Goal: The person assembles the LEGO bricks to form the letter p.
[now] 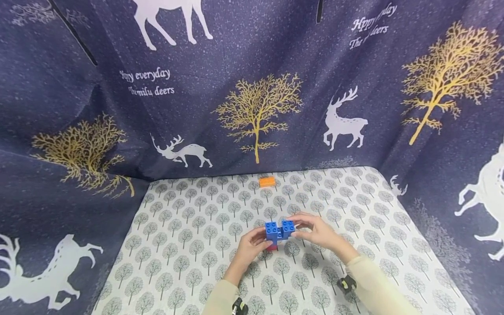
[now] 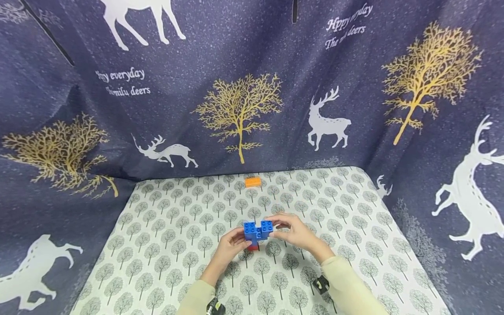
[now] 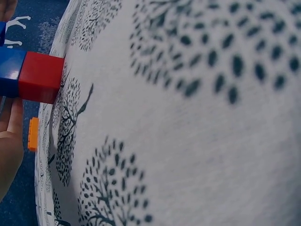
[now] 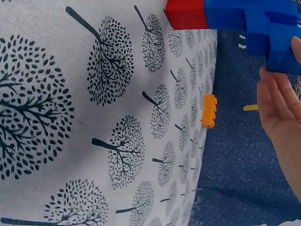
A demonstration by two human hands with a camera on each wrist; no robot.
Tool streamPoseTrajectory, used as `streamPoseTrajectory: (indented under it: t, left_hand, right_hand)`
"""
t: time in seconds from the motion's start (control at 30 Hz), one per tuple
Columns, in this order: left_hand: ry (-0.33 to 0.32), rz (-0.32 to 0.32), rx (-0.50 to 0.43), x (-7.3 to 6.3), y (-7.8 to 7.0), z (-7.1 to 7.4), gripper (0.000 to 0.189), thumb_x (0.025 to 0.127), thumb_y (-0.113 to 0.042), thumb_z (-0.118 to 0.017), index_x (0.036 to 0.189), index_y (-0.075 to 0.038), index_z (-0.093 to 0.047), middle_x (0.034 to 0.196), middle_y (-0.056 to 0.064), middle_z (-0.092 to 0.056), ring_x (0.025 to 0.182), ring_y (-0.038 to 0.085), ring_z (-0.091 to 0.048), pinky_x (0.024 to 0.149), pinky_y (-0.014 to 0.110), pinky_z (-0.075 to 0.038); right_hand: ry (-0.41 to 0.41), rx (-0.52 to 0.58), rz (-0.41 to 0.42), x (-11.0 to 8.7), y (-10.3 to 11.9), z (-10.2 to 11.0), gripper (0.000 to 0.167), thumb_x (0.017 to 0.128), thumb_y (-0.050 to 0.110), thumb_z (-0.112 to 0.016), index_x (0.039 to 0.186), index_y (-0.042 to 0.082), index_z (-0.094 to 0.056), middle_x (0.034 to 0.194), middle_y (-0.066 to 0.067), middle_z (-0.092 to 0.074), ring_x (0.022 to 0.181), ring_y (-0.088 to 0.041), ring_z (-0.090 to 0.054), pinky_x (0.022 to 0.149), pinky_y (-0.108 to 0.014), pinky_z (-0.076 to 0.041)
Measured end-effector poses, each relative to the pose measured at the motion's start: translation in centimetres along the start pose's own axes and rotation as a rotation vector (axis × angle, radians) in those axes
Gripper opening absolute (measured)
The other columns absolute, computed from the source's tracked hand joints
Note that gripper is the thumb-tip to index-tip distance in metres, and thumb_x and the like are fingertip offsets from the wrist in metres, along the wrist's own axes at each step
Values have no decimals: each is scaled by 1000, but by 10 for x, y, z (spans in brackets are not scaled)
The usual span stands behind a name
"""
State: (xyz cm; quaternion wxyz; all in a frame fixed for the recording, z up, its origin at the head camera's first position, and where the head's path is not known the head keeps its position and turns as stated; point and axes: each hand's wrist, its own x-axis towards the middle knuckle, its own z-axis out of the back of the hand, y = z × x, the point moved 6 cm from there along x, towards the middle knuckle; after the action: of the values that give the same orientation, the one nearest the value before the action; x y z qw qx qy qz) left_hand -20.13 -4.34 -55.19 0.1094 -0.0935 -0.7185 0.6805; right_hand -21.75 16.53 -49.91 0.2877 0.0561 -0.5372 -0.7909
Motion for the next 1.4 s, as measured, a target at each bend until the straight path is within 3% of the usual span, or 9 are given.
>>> streamPoseTrajectory:
  t: [0.1, 0.2, 0.33, 0.47, 0.6, 0.8, 0.9, 1.13, 1.4]
  left_hand:
    - [-5, 6, -7, 1, 5, 2, 46, 82, -1, -72, 125, 6, -56, 123, 25, -60, 116, 38, -57, 100, 31, -49]
    - [-6, 6, -7, 4, 19, 4, 46, 82, -4, -73, 125, 3, -57, 124, 22, -60, 117, 35, -57, 100, 29, -49]
    - [-11, -4, 3, 8, 30, 5, 46, 81, -7, -75, 125, -3, -60, 122, 17, -63, 115, 29, -59, 100, 27, -49]
    - [-8, -5, 2, 8, 30, 5, 47, 81, -7, -75, 125, -3, -60, 121, 17, -63, 114, 28, -60, 100, 27, -49]
    - [18, -12, -2, 8, 29, 5, 48, 82, -8, -74, 126, -1, -58, 124, 20, -61, 116, 30, -59, 100, 29, -49]
    - [55, -110, 25, 9, 23, 3, 47, 83, -11, -73, 126, 1, -57, 124, 23, -60, 115, 31, -59, 99, 30, -49]
    - [57, -122, 25, 8, 24, 3, 46, 84, -11, -73, 126, 1, -57, 123, 22, -60, 114, 29, -60, 98, 29, -50]
    - [42, -28, -6, 10, 29, 3, 48, 82, -10, -74, 127, -3, -58, 126, 18, -60, 118, 29, -58, 100, 27, -48]
    - [14, 2, -15, 8, 29, 4, 46, 83, -6, -73, 126, 0, -57, 125, 21, -60, 117, 32, -58, 99, 26, -49]
  right_hand:
    - [-11, -25, -22, 0, 0, -1, 44, 85, 16, -72, 126, 9, -60, 124, -10, -60, 103, -20, -62, 96, -48, -51]
    - [-17, -35, -42, -1, 1, -3, 44, 85, 13, -73, 126, 8, -59, 124, -8, -60, 104, -21, -62, 97, -46, -51]
    - [-27, 31, -68, -3, -4, -4, 41, 89, 12, -68, 128, 6, -58, 125, -10, -59, 107, -27, -61, 97, -39, -52]
    - [-45, 120, -99, -3, -8, -6, 38, 92, 12, -65, 129, 6, -58, 128, -13, -58, 110, -31, -60, 94, -29, -53]
    - [-71, 138, -115, -1, -6, -7, 37, 91, 14, -67, 126, 5, -61, 123, -14, -60, 108, -31, -61, 91, -29, -55]
    - [-72, 146, -64, 2, -5, -8, 36, 91, 11, -66, 125, -1, -60, 122, -19, -60, 105, -30, -62, 89, -31, -57]
    - [-75, 172, -63, 0, -10, -7, 37, 92, 8, -65, 126, -3, -58, 126, -21, -58, 109, -33, -61, 90, -31, -56]
    - [-72, 207, -112, -3, -17, -4, 39, 91, 11, -66, 127, 1, -59, 129, -19, -57, 111, -34, -60, 90, -33, -56]
    - [-46, 198, -171, -1, -16, -4, 41, 90, 15, -68, 127, 0, -58, 131, -18, -56, 110, -30, -61, 87, -31, -57]
